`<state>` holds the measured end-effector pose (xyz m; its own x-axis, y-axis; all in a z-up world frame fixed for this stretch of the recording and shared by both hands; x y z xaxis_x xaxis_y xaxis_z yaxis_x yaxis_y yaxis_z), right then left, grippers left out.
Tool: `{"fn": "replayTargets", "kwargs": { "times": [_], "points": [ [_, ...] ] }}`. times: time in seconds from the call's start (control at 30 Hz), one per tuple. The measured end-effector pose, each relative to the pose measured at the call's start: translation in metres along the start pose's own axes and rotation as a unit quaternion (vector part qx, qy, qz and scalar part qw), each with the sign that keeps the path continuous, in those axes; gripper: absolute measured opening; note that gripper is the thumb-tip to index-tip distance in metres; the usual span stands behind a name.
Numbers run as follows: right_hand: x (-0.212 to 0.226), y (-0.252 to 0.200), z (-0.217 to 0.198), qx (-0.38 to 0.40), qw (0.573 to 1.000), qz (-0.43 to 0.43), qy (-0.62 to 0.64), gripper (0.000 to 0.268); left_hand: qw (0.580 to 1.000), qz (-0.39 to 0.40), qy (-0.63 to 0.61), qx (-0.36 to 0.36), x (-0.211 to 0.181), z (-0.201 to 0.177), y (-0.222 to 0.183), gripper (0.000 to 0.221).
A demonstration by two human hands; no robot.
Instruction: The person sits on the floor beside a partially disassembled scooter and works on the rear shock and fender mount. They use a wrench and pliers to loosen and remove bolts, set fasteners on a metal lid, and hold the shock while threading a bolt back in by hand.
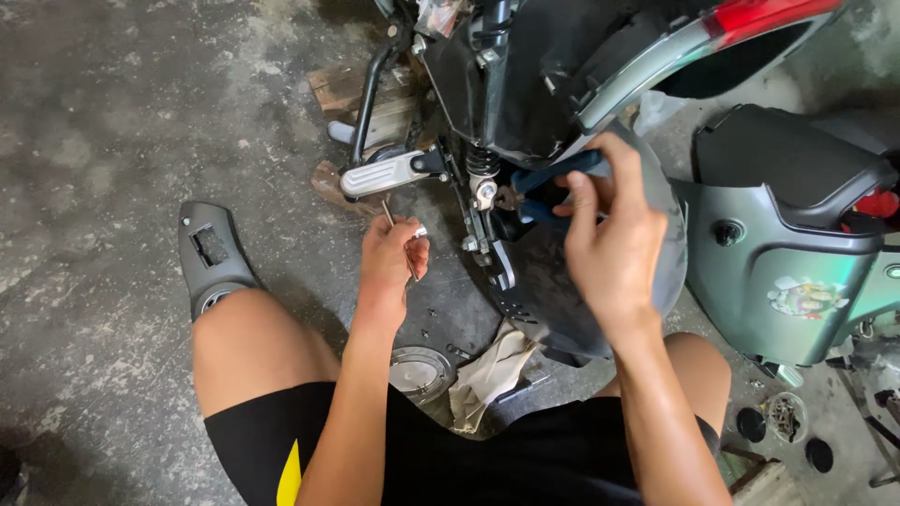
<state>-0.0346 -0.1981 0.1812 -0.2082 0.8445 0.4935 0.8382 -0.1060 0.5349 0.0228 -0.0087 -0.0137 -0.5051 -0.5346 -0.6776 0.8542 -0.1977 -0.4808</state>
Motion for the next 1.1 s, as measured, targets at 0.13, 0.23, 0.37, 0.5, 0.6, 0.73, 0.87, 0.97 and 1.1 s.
{"fn": "replayTargets", "kwargs": {
  "times": [0.13,0.23,0.37,0.5,0.6,0.73,0.87,0.97,1.1],
  "points": [
    [0.006,-0.011,0.004,0.005,1.0,-0.007,-0.01,0.036,1.0,0.0,0.021,0.0,0.008,0.002,0.011,0.016],
    [0.003,-0.017,0.004,0.019,1.0,-0.003,0.006,0.041,0.999,-0.003,0.035,-0.001,0.014,0.003,0.018,0.016],
    [-0.001,-0.022,0.001,0.038,0.999,0.013,0.025,0.045,0.999,-0.007,0.035,0.005,0.017,0.006,0.022,0.016],
    [-0.002,-0.03,0.001,0.058,0.998,0.007,0.027,0.049,0.999,-0.019,0.041,-0.003,0.023,0.006,0.03,0.015],
    [-0.011,-0.039,0.005,0.051,0.998,-0.026,0.024,0.051,0.999,-0.027,0.041,-0.012,0.027,0.005,0.037,0.013],
    [-0.003,-0.037,0.005,0.045,0.998,0.019,0.042,0.053,0.998,-0.031,0.044,-0.019,0.028,0.004,0.038,0.013],
    [-0.008,-0.044,0.005,0.043,0.992,0.076,0.094,0.052,0.998,-0.039,0.04,-0.02,0.031,0.004,0.043,0.012],
    [-0.012,-0.053,0.009,0.044,0.988,0.083,0.125,0.054,0.998,-0.033,0.049,-0.017,0.038,0.003,0.049,0.012],
    [-0.022,-0.069,0.028,0.058,0.983,0.097,0.144,0.06,0.997,-0.035,0.069,-0.015,0.034,0.007,0.048,0.012]
  ]
}}
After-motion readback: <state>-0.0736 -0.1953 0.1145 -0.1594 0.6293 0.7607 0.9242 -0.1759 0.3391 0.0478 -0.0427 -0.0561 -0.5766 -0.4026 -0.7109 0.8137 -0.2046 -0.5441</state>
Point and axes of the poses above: each hand's wrist, its own y-axis towards the middle knuckle, its own z-axis out of the palm, x = y × z, the point moved 2 cm from there along y, towards the middle knuckle, and after that the axes turned 6 degrees about -z, right-handed, at the moved point
